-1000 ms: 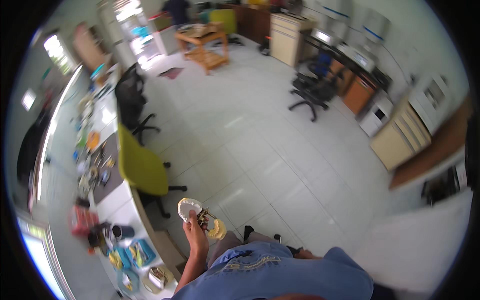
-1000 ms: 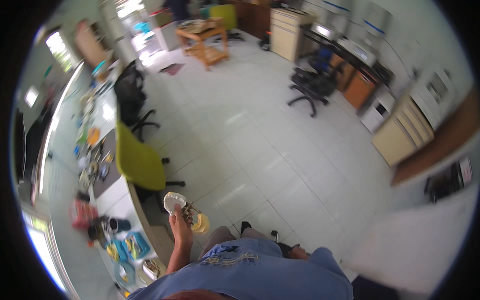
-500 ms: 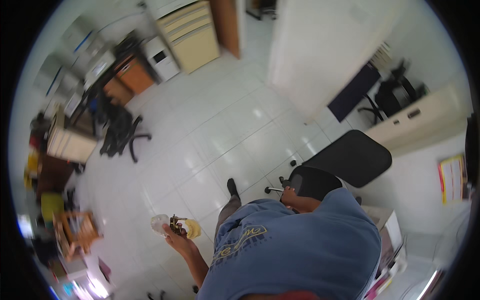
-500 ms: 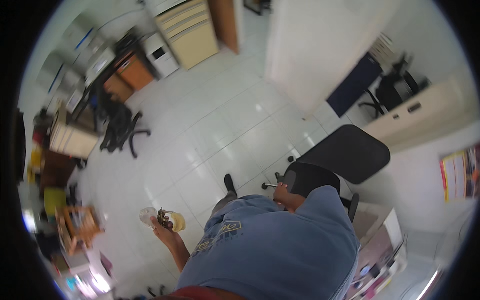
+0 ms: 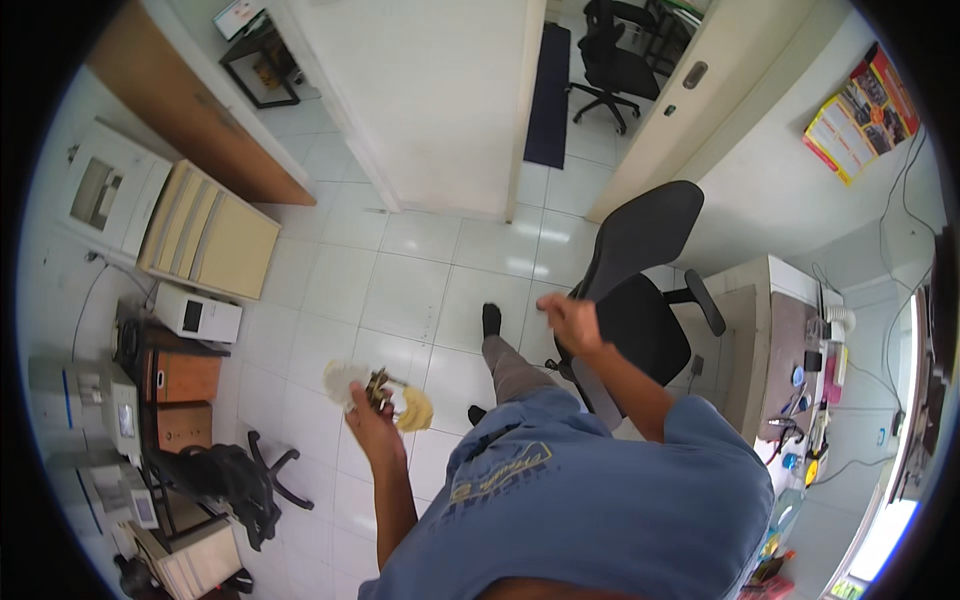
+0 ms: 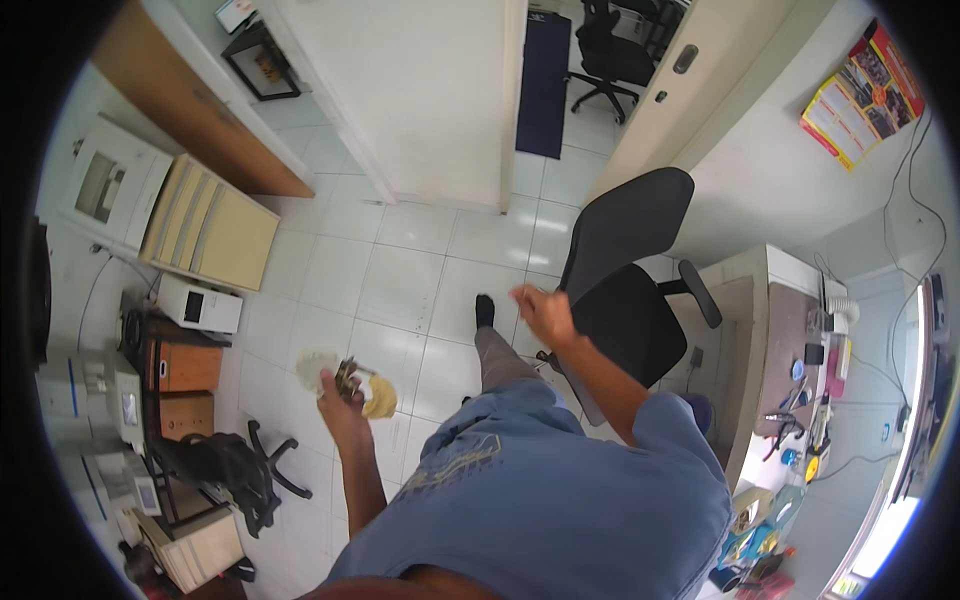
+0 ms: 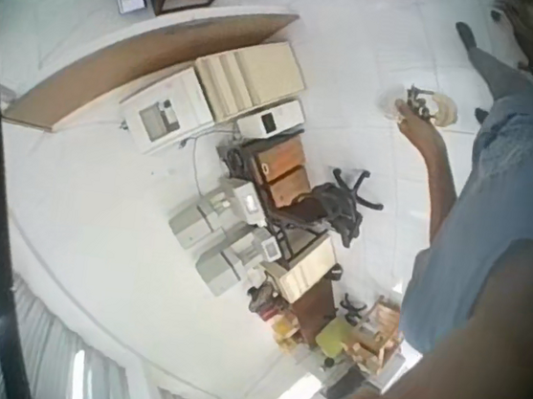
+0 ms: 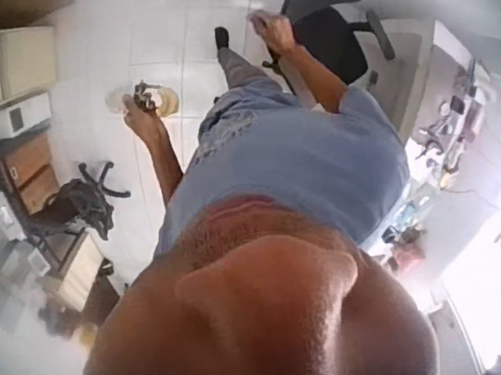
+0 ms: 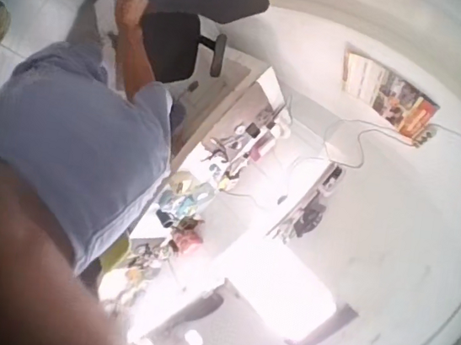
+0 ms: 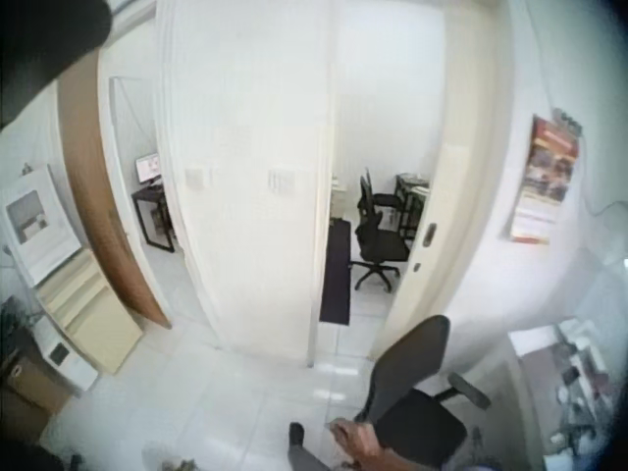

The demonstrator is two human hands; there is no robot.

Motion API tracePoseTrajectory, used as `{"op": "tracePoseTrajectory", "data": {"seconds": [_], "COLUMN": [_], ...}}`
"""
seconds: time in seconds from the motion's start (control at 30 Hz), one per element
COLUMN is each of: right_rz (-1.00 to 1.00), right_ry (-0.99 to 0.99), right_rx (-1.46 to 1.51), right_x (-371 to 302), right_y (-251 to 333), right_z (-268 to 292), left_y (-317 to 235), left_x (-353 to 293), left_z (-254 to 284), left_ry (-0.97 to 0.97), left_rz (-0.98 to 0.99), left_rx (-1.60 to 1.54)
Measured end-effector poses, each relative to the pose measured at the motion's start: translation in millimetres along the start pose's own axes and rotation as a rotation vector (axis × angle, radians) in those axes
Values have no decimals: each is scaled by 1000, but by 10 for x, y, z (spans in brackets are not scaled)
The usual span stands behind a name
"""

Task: The person applies a liquid and powder mixture to the surface of a dental bridge using a small brush, then wipes the bridge with a cloth and replaces it onto a dental model.

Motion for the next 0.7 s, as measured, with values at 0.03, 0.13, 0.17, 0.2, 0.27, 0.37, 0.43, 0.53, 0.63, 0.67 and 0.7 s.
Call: {"op": "tracePoseTrajectory", "data": {"seconds": [0.03, 0.13, 0.17, 0.2, 0.27, 0.37, 0.43, 0.53, 0.63, 0.67, 0.7], "right_rz": [90, 127, 44, 35, -155, -494, -713, -687, -544, -559, -563], "right_ry": [-127, -459, -569, -621, -600, -552, -502, -551, -493, -506, -541], "right_rx": [-52, -123, -187, -260, -474, -583, -544, -446, -669, -677, -623], "right_x": [222, 874, 1058, 1228, 1471, 1749, 1836, 1853, 1812, 1850, 1932], "right_y": [134, 60, 149, -11, -747, -1176, -1425, -1956, -2167, -2215, -2105], "right_z": [218, 897, 1139, 1340, 1605, 1849, 1894, 1739, 1613, 1688, 1770], "left_y": [9, 6, -18, -28, -29, -12, 60, 206, 373, 400, 425], "left_x": [161, 598, 736, 871, 1146, 1517, 1772, 2047, 2247, 2292, 2366], "left_z": [-167, -873, -1128, -1383, -1885, -2618, -3030, -3698, -4321, -4556, -4759], "left_ry": [76, 206, 243, 266, 375, 466, 525, 659, 763, 808, 818], "left_rz": [20, 63, 66, 102, 147, 167, 181, 225, 301, 322, 325], "left_rx": [-18, -32, -40, -52, -42, -37, -10, 11, 105, 142, 150]}}
Point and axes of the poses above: each hand's wrist, its own x-axis towards the middle knuckle, its own z-axis out of the back of the hand, y = z × x, the point moved 4 cm from there along x, towards the middle knuckle, and after that the axes turned 6 degrees about y, right-handed, at the moved point
